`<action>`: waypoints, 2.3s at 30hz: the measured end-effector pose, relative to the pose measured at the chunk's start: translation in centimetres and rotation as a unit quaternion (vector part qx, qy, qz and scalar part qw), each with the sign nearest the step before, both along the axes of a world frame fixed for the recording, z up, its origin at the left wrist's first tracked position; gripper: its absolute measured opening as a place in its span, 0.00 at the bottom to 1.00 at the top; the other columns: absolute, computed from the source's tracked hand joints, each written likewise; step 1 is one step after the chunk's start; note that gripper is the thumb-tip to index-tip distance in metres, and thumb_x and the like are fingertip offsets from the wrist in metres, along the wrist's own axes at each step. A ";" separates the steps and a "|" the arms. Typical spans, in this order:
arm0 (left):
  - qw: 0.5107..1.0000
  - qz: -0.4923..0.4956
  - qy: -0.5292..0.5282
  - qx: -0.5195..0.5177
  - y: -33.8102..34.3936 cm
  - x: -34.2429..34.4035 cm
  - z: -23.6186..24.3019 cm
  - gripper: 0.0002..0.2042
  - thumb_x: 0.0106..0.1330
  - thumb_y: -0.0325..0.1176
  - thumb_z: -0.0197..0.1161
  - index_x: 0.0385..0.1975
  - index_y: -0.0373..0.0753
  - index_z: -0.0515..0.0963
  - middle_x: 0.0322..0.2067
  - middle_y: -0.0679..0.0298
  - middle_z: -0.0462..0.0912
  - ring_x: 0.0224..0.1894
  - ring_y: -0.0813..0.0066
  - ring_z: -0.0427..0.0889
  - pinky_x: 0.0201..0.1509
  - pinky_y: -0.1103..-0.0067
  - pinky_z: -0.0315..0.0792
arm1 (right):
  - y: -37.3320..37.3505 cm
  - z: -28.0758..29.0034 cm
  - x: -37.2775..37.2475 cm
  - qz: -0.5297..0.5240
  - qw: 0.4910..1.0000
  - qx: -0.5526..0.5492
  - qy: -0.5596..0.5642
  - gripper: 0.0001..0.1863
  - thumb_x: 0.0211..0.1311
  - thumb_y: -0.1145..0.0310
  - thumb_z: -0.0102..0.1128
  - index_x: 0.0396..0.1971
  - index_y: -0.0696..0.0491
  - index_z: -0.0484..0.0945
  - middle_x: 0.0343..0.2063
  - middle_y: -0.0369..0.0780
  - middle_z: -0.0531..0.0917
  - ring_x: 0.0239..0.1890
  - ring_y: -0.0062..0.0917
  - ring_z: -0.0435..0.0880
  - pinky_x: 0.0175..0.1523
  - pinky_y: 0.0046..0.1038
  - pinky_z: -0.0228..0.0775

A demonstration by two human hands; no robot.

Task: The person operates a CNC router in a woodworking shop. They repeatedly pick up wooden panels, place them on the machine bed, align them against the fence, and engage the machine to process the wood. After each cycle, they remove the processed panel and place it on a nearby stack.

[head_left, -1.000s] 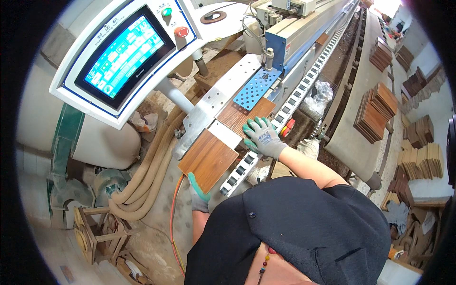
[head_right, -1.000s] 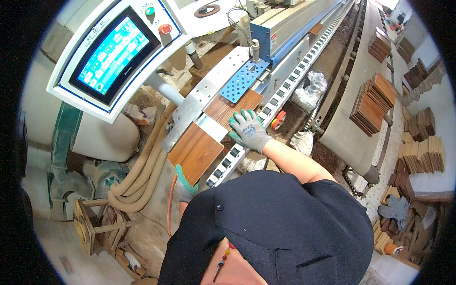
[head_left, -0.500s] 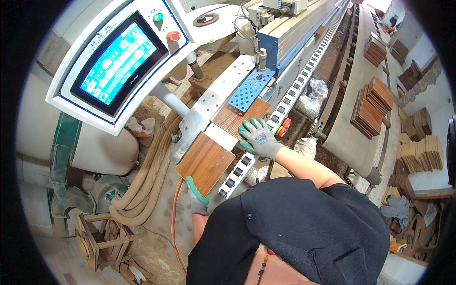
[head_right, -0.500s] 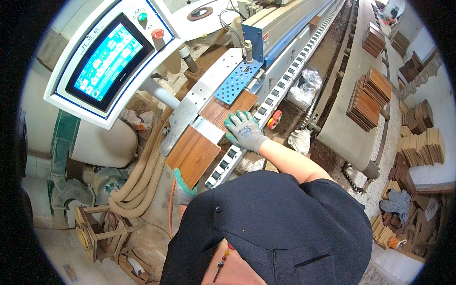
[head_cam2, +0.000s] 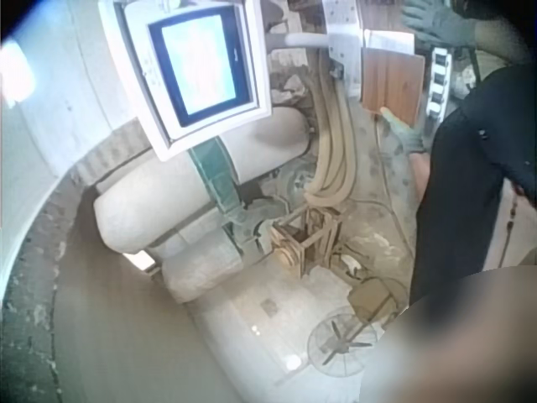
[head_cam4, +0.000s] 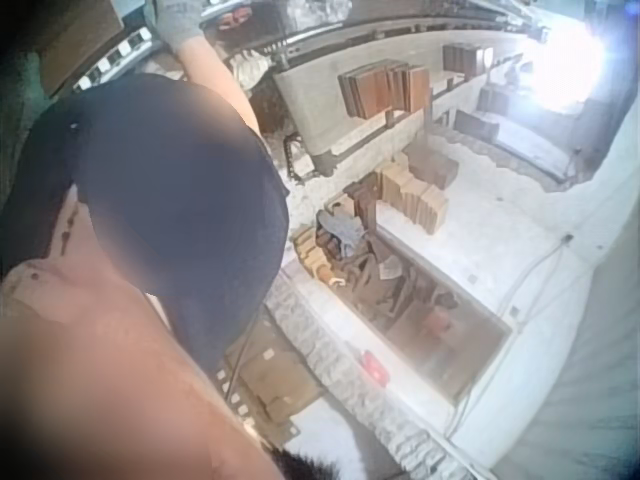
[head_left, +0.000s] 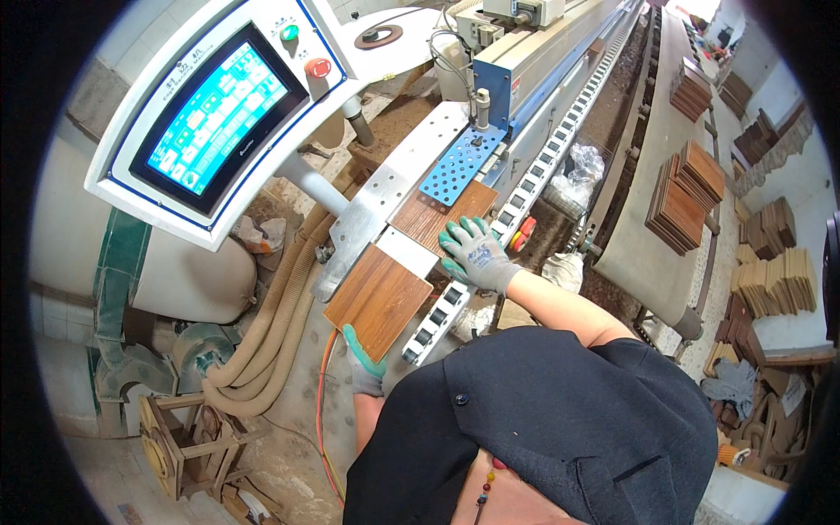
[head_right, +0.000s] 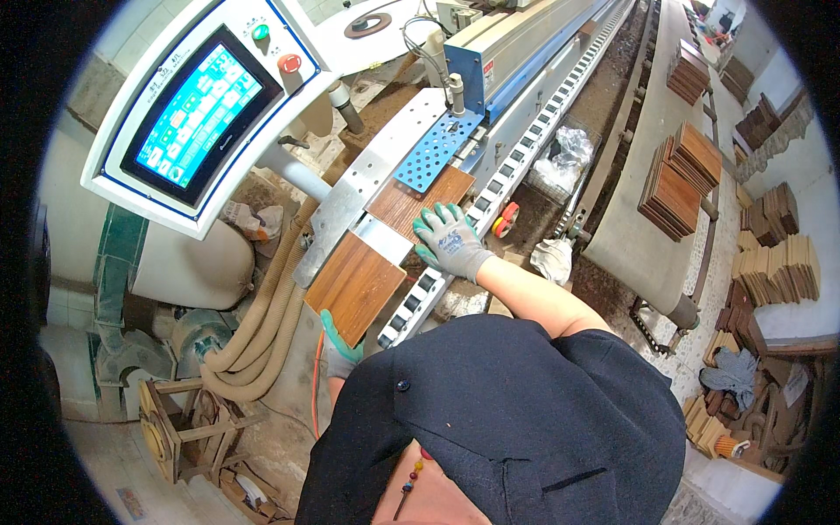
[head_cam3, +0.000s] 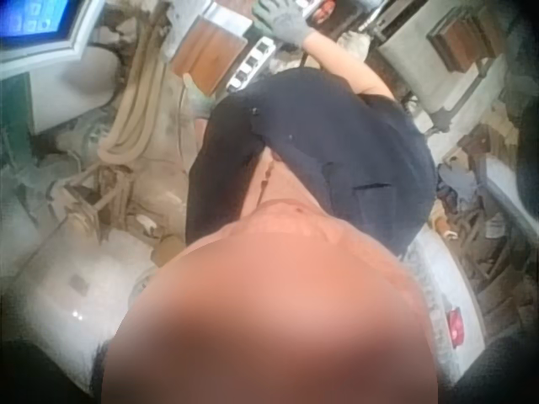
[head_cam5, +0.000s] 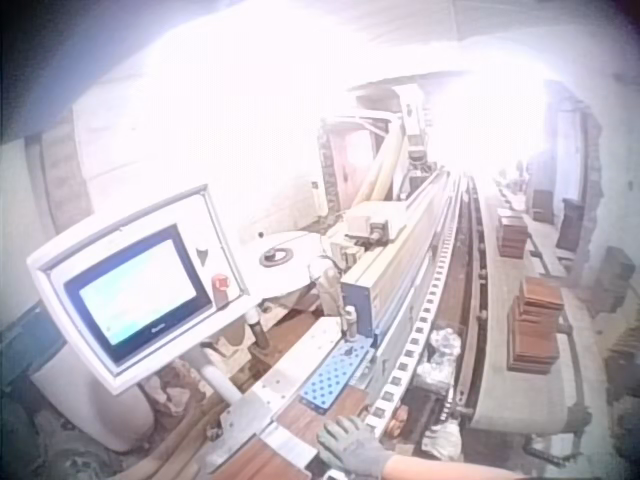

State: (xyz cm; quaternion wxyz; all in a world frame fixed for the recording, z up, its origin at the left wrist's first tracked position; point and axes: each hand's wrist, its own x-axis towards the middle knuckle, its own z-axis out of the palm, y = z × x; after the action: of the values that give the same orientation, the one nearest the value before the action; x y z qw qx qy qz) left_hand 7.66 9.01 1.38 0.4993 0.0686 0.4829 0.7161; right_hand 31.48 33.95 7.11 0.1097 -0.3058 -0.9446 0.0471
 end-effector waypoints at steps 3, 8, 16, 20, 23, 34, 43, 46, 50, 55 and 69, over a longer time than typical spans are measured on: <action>1.000 -0.001 -0.001 -0.003 -0.1 -0.3 -0.5 0.36 0.74 0.61 0.51 0.73 0.42 0.57 0.66 0.55 0.71 0.63 0.58 0.77 0.64 0.65 0.75 | 0.0 -0.1 0.0 -0.001 1.000 0.000 0.004 0.29 0.73 0.48 0.48 0.64 0.52 0.72 0.66 0.50 0.71 0.71 0.50 0.64 0.76 0.52 0.48; 1.000 -0.016 -0.006 0.011 -0.2 -0.6 -0.9 0.36 0.75 0.61 0.51 0.73 0.43 0.57 0.66 0.56 0.71 0.64 0.58 0.76 0.64 0.65 0.74 | 0.0 -0.2 0.0 -0.002 1.000 0.007 0.007 0.29 0.73 0.48 0.48 0.64 0.51 0.72 0.65 0.49 0.71 0.70 0.49 0.65 0.75 0.52 0.49; 1.000 -0.015 -0.010 0.002 -0.1 -0.7 -0.9 0.35 0.76 0.60 0.49 0.74 0.43 0.56 0.67 0.56 0.71 0.65 0.59 0.75 0.66 0.65 0.73 | 0.2 0.1 0.2 0.002 1.000 0.003 -0.005 0.29 0.73 0.47 0.48 0.65 0.51 0.72 0.66 0.49 0.72 0.70 0.48 0.66 0.76 0.51 0.48; 0.999 -0.020 0.038 -0.016 0.0 -0.8 -1.0 0.34 0.76 0.60 0.48 0.73 0.44 0.56 0.66 0.56 0.71 0.64 0.59 0.75 0.66 0.64 0.73 | 1.7 -0.5 0.8 -0.025 0.999 0.035 -0.003 0.27 0.73 0.48 0.48 0.64 0.47 0.73 0.66 0.46 0.72 0.70 0.47 0.67 0.75 0.50 0.51; 1.000 0.006 0.013 -0.001 0.1 -0.6 -1.0 0.33 0.77 0.59 0.48 0.73 0.44 0.57 0.66 0.56 0.71 0.64 0.59 0.76 0.65 0.64 0.74 | 4.3 -0.8 1.8 -0.054 0.996 0.039 -0.054 0.30 0.76 0.45 0.42 0.69 0.44 0.69 0.71 0.44 0.68 0.73 0.44 0.63 0.77 0.47 0.48; 0.999 0.006 0.034 0.005 0.0 -0.1 -0.7 0.34 0.76 0.60 0.48 0.73 0.43 0.58 0.66 0.56 0.72 0.63 0.59 0.77 0.63 0.65 0.75 | 14.2 -1.4 6.2 -0.130 0.986 0.085 -0.069 0.28 0.73 0.48 0.50 0.69 0.39 0.68 0.70 0.40 0.70 0.70 0.42 0.69 0.72 0.45 0.57; 0.999 0.010 0.006 -0.029 -0.4 -0.6 -1.2 0.34 0.74 0.61 0.52 0.71 0.45 0.62 0.62 0.58 0.76 0.61 0.60 0.79 0.61 0.65 0.76 | 16.7 0.5 5.9 -0.270 0.961 0.007 -0.057 0.22 0.70 0.52 0.55 0.61 0.41 0.77 0.62 0.40 0.78 0.63 0.41 0.77 0.68 0.41 0.65; 1.000 0.023 -0.001 -0.019 -0.1 -0.8 -1.9 0.35 0.71 0.64 0.54 0.69 0.45 0.65 0.60 0.58 0.78 0.58 0.60 0.81 0.59 0.65 0.78 | 11.4 0.6 2.9 -0.237 0.944 -0.158 0.170 0.20 0.66 0.56 0.58 0.55 0.44 0.81 0.50 0.44 0.86 0.51 0.40 0.85 0.54 0.38 0.79; 1.000 0.021 -0.003 0.010 -0.2 -1.1 -3.3 0.32 0.72 0.58 0.57 0.69 0.44 0.65 0.62 0.58 0.77 0.59 0.58 0.80 0.60 0.64 0.77 | 0.5 0.5 -0.2 -0.037 0.856 -0.479 0.191 0.30 0.67 0.56 0.57 0.67 0.51 0.72 0.48 0.51 0.85 0.51 0.35 0.85 0.59 0.37 0.75; 0.823 -0.107 0.557 0.027 -0.1 -1.6 -3.8 0.33 0.77 0.62 0.43 0.72 0.44 0.62 0.67 0.58 0.71 0.65 0.60 0.75 0.67 0.63 0.72 | -4.3 1.5 -3.4 -0.019 0.888 -0.453 0.077 0.36 0.69 0.61 0.57 0.75 0.51 0.60 0.42 0.44 0.84 0.41 0.27 0.83 0.49 0.32 0.74; 0.998 -0.017 -0.032 0.046 -0.4 -1.2 -3.8 0.33 0.74 0.58 0.54 0.70 0.41 0.64 0.65 0.58 0.74 0.64 0.58 0.77 0.66 0.62 0.74 | 0.8 -1.0 0.2 -0.161 0.710 -0.601 0.330 0.23 0.68 0.77 0.51 0.63 0.57 0.74 0.32 0.35 0.82 0.22 0.18 0.81 0.30 0.23 0.76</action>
State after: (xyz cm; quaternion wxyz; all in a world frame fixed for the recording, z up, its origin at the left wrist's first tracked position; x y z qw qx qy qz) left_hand 6.42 8.59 -2.38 0.5229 0.0763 0.4321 0.7308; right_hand 31.67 34.79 6.06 0.2136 -0.4199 -0.5569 0.6841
